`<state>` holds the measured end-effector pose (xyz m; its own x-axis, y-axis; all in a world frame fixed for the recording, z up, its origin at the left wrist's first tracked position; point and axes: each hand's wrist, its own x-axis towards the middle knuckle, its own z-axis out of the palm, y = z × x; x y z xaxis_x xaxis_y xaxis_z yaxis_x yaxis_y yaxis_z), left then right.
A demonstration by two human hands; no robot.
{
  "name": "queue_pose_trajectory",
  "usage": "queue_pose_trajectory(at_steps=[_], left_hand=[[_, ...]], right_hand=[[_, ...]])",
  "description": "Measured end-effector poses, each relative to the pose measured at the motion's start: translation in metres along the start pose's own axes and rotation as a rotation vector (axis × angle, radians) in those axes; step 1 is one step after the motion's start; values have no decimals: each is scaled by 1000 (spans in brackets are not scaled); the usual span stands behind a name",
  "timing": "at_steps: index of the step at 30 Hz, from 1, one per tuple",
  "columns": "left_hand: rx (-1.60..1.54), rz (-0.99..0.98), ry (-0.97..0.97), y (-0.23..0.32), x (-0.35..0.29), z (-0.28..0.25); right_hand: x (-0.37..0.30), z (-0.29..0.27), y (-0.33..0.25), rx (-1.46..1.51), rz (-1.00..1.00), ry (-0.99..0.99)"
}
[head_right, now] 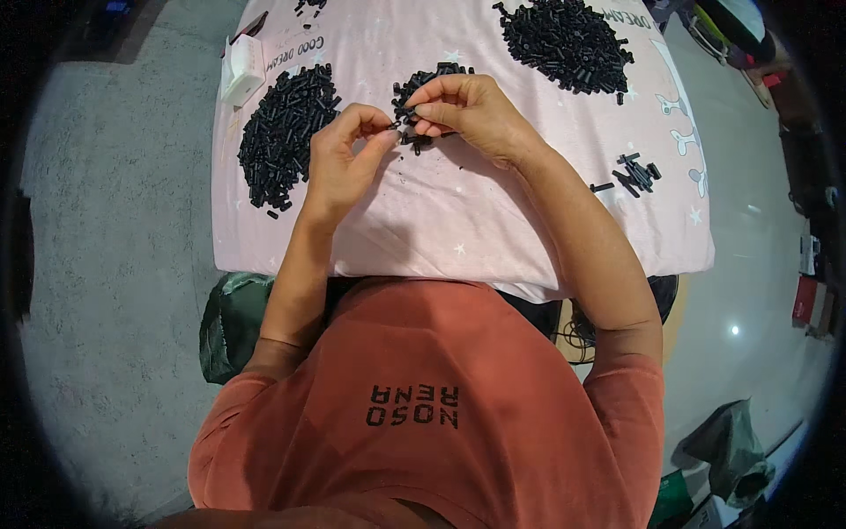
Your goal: Assembling small white plastic pieces into black tubes at a workshop table.
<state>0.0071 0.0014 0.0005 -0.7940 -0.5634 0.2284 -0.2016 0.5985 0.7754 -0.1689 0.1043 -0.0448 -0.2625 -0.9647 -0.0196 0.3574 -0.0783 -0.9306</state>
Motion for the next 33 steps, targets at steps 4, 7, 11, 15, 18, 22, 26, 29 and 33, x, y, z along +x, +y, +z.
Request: queue_pose_trajectory(at_steps=[4,7,11,15,18,22,26,29,33], left_hand=[[-119,69,54,1,0,3],[-124,103,74,0,1,3],[-112,126,71,2,1,3],[-96,146,69,4,1,2],[-110,154,77,5,0,3],[-169,121,89,1,0,7],[-232,58,91,1,-3,8],[-292,72,87,-3,-4,11],[-382,79,113,-6,-9,15]], right_hand=[[-1,0,-1,30,-6,-26],[-1,0,-1,31,-7,-52],[0,-1,1,53,-23,-74],[-2,1,-2,23,-23,-65],[-2,2,-2,5,-30,-57],[-3,3,-3,-18,-30,-61],[-3,3,-4,-2,-36,-74],[-4,3,-5,-27,-31,-74],[-3,5,-4,16,-26,-76]])
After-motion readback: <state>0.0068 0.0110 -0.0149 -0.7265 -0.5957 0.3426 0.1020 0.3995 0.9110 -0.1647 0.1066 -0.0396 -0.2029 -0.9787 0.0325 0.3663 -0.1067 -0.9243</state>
